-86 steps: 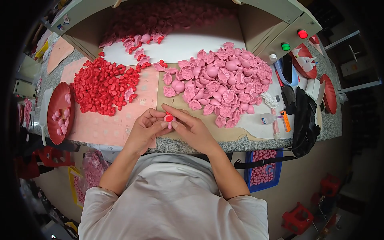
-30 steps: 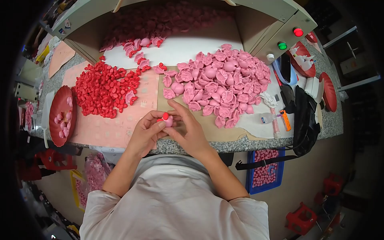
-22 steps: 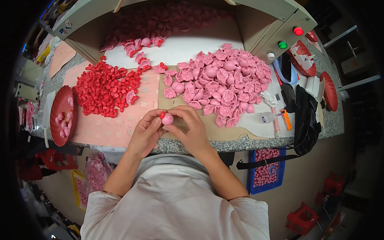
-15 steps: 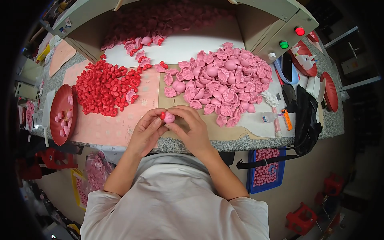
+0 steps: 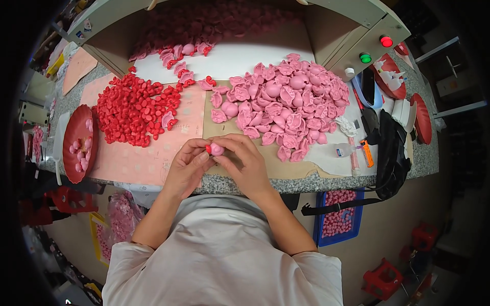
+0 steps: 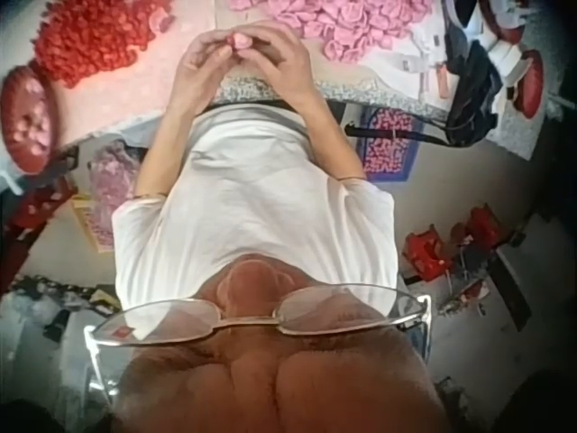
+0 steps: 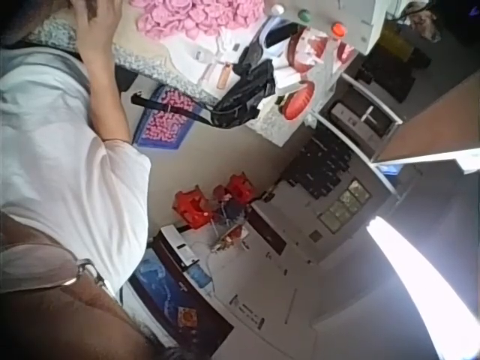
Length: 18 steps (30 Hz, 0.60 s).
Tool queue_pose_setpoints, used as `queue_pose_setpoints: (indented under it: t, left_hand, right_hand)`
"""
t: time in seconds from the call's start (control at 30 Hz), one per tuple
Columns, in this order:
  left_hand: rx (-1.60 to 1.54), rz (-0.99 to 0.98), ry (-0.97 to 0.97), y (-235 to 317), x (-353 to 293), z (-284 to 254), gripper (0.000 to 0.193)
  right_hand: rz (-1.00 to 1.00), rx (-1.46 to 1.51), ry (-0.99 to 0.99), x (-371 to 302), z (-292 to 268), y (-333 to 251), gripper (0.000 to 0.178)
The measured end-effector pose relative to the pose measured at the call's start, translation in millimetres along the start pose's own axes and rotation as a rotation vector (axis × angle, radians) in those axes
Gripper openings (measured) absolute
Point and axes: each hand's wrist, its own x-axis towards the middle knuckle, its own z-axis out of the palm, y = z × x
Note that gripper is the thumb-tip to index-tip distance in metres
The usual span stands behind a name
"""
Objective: Glue small red and pink plastic components together at an assembly line station.
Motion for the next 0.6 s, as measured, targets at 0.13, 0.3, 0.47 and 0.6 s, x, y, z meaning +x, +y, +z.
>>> queue_pose_setpoints:
  t: [0.13,0.3,0.47,0.6]
  left_hand:
    - [-0.004,0.011,0.033,-1,-1,0,0.021]
    - [0.003,0.053,0.027,1,0,5,0.017]
    - [0.087,0.130,0.021,-6,-1,6,0.012]
    - [0.109,0.065,0.078,0,-3,11,0.008]
  right_hand:
    - [0.077,0.024,-0.026,-1,0,-1,0.034]
    - [0.061,0.006,-0.072,-1,-2,0,0.036]
    - [0.100,0.088,-0.103,-2,-3,1,0.036]
    - [0.117,0.110,-0.132,-2,-7,2,0.036]
